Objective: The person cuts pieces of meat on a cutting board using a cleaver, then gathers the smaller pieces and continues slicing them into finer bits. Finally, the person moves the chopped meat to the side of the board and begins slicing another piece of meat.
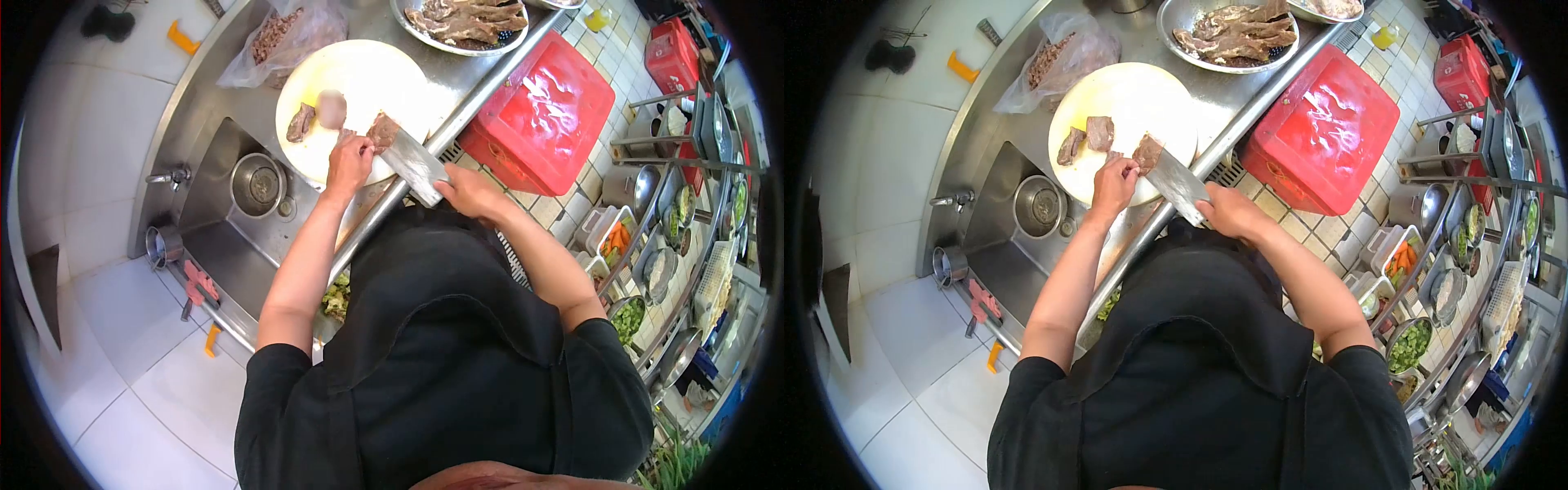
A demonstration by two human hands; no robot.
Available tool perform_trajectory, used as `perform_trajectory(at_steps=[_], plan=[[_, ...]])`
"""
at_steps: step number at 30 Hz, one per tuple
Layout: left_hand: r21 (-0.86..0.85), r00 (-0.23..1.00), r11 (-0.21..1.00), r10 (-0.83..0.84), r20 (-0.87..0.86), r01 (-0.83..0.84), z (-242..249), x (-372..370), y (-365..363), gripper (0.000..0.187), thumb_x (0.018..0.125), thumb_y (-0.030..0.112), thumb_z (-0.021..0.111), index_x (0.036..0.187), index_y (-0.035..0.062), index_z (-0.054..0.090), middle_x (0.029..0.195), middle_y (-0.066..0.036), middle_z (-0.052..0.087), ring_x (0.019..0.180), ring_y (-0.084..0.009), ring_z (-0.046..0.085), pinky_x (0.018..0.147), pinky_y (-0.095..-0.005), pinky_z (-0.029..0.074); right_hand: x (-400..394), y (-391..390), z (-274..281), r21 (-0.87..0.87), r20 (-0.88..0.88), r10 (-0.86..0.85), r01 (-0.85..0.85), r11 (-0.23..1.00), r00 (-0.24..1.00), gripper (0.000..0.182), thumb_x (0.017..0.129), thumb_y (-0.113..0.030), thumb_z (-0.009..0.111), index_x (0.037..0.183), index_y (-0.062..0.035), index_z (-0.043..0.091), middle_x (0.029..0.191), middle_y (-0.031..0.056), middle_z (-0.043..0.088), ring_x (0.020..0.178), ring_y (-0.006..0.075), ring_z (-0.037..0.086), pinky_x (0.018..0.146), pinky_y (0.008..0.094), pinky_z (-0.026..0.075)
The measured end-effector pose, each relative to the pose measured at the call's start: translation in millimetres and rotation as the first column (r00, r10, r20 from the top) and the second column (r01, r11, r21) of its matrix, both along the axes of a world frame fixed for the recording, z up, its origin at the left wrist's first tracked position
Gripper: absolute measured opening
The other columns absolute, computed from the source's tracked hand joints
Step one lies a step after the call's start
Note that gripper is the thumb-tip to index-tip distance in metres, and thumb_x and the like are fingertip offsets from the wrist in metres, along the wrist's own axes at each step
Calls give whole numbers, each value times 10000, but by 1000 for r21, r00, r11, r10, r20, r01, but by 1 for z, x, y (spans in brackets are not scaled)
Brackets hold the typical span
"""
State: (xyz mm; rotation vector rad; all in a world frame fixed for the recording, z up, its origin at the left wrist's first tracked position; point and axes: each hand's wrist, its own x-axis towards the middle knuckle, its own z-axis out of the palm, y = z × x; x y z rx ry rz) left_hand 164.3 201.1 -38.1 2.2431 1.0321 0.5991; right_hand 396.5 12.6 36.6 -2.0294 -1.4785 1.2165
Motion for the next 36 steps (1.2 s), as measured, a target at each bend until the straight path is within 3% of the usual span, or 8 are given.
perform_trajectory(at_steps=[3, 7, 9, 12, 14, 17, 21, 36], plan=[[-119, 996, 989, 84, -1, -84, -1, 1, 1, 213, 888, 119, 768, 1075, 14, 769, 1017, -156, 734, 859, -299, 734, 808, -393, 590, 22, -23, 20, -45, 65, 112, -109, 993, 992, 373, 1071, -324, 593, 1210, 21, 618, 1116, 324, 709, 1053, 504, 688, 917, 537, 533], [53, 983, 982, 185, -11, -184, 17, 26, -5, 370, 881, 136, 756, 1239, 42, 742, 1205, -172, 706, 1062, -332, 704, 944, -426, 573, 33, -40, 43, -139, -51, -189, 180, 974, 981, 359, 1072, -287, 603, 1263, 17, 602, 992, 266, 711, 798, 372, 719, 770, 489, 560], [-49, 933, 996, 50, -355, -72, 47, 37, -5, 477, 851, 92, 694, 1326, 58, 701, 1360, -195, 662, 1298, -387, 592, 1105, -480, 491, 40, -40, 32, -218, -93, -331, 305, 927, 939, 362, 1079, -290, 600, 1296, 0, 596, 894, 210, 708, 614, 297, 680, 653, 465, 553], [-28, 948, 966, -257, -189, 256, 36, 37, 17, 565, 812, 45, 661, 1375, 86, 677, 1330, -175, 668, 1301, -388, 582, 1109, -475, 492, 38, -37, 12, -158, -107, -362, 344, 926, 926, 377, 1072, -294, 609, 1295, 9, 583, 845, 195, 701, 589, 280, 671, 638, 453, 549], [86, 964, 965, -235, -128, 247, 22, 36, 22, 541, 788, 28, 646, 1323, 91, 692, 1332, -161, 651, 1262, -396, 591, 1096, -473, 495, 32, -36, -5, -87, -107, -323, 314, 945, 940, 350, 1068, -286, 593, 1223, 25, 554, 868, 258, 704, 683, 392, 710, 694, 519, 551], [-66, 975, 979, -199, -101, 193, 38, 30, 17, 390, 840, 57, 657, 1226, 59, 717, 1278, -169, 625, 1224, -398, 600, 1060, -472, 504, 17, -32, -17, 170, 122, -234, 212, 962, 964, 259, 1056, -238, 542, 1133, 6, 503, 994, 376, 678, 960, 594, 638, 858, 669, 475], [-162, 991, 982, -107, -82, 93, 20, 35, 5, 321, 938, 193, 732, 1219, 37, 715, 1251, -185, 624, 1193, -392, 608, 1034, -476, 506, 5, -17, 21, 170, 197, -145, 112, 979, 970, 215, 1054, -197, 526, 1115, 8, 503, 943, 361, 687, 931, 575, 658, 843, 667, 485], [-76, 986, 991, -120, -118, 111, 23, 44, 13, 345, 933, 205, 759, 1231, 31, 749, 1278, -198, 668, 1216, -408, 622, 1058, -471, 515, 9, 30, 57, 83, 495, 191, -264, 961, 848, 155, 987, -67, 500, 1096, 43, 501, 844, 273, 713, 826, 454, 726, 733, 585, 559]])
